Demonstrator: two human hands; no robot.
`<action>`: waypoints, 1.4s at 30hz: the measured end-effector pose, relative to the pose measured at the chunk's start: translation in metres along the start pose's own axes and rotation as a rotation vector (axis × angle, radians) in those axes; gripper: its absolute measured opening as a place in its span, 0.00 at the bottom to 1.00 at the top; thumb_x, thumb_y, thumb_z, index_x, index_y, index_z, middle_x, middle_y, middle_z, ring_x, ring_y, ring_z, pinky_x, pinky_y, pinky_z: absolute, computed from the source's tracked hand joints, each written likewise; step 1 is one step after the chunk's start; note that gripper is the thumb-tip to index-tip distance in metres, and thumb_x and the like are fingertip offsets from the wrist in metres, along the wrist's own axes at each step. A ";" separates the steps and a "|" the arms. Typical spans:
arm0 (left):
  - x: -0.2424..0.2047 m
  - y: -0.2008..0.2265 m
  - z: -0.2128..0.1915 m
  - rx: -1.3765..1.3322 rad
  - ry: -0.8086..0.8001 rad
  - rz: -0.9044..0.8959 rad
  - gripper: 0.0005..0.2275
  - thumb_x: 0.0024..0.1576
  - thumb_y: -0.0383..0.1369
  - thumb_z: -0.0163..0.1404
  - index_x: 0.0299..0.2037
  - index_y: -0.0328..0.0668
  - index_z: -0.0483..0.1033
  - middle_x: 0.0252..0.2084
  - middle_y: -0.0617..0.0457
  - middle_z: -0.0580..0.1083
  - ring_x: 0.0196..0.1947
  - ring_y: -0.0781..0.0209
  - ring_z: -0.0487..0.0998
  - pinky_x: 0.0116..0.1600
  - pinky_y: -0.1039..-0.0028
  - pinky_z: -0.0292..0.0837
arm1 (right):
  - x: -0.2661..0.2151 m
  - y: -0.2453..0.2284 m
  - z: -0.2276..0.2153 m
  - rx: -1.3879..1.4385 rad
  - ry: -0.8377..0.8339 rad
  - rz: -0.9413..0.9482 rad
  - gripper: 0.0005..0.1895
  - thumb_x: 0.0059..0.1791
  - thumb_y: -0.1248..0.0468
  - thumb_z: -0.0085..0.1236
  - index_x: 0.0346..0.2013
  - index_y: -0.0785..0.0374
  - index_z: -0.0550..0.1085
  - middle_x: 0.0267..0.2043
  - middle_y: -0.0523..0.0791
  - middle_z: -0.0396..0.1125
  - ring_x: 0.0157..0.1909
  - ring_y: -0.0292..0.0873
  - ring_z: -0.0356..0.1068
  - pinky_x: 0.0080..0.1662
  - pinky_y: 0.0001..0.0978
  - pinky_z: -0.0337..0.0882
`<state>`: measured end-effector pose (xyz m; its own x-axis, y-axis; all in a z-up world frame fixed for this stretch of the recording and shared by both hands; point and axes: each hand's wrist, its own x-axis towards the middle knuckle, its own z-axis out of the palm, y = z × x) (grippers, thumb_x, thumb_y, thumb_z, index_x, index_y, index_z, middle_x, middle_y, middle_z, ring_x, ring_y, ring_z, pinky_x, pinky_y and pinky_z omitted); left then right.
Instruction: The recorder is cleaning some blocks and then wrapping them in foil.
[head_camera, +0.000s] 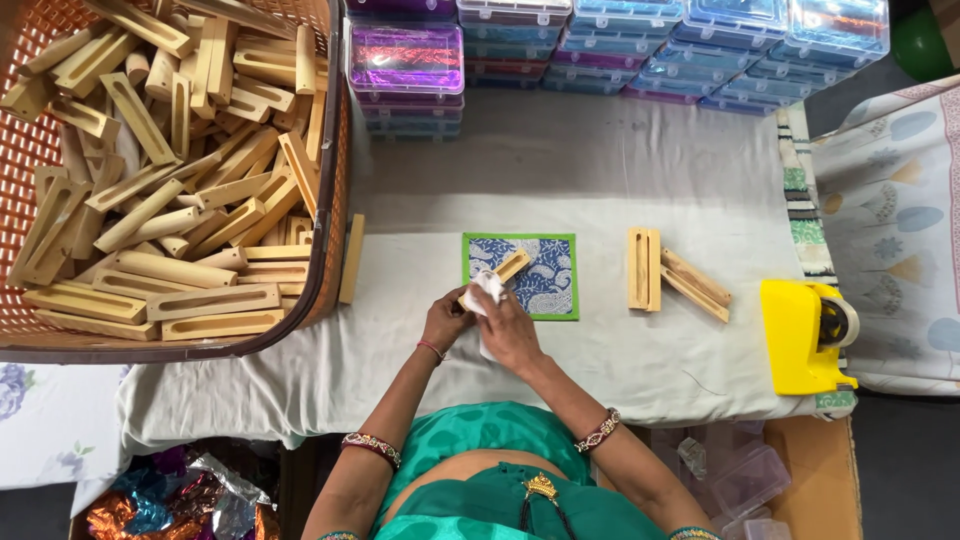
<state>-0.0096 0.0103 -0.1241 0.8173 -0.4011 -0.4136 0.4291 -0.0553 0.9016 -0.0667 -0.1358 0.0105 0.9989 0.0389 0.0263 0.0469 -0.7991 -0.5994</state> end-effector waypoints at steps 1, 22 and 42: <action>-0.001 0.003 0.001 0.002 -0.003 0.001 0.24 0.52 0.22 0.56 0.62 0.33 0.73 0.42 0.53 0.80 0.38 0.73 0.77 0.44 0.82 0.74 | 0.002 -0.003 0.002 0.000 0.004 0.001 0.31 0.50 0.65 0.53 0.69 0.52 0.63 0.61 0.58 0.63 0.58 0.60 0.67 0.54 0.50 0.73; -0.001 -0.009 -0.010 -0.132 -0.119 -0.001 0.27 0.55 0.21 0.55 0.67 0.35 0.66 0.46 0.52 0.78 0.42 0.69 0.80 0.46 0.81 0.77 | 0.017 0.040 0.040 -0.541 -0.144 0.097 0.27 0.53 0.67 0.45 0.69 0.51 0.65 0.67 0.55 0.60 0.74 0.53 0.48 0.62 0.58 0.56; -0.011 0.015 -0.005 -0.236 -0.147 -0.033 0.29 0.58 0.20 0.52 0.72 0.43 0.61 0.45 0.47 0.77 0.44 0.60 0.83 0.46 0.75 0.81 | 0.028 0.076 -0.019 -0.093 -0.003 0.371 0.26 0.51 0.66 0.50 0.65 0.50 0.70 0.53 0.57 0.66 0.52 0.58 0.71 0.54 0.49 0.72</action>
<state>-0.0100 0.0183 -0.1066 0.7445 -0.5318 -0.4036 0.5462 0.1376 0.8263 -0.0349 -0.2069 -0.0197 0.9480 -0.2618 -0.1811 -0.3178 -0.8103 -0.4923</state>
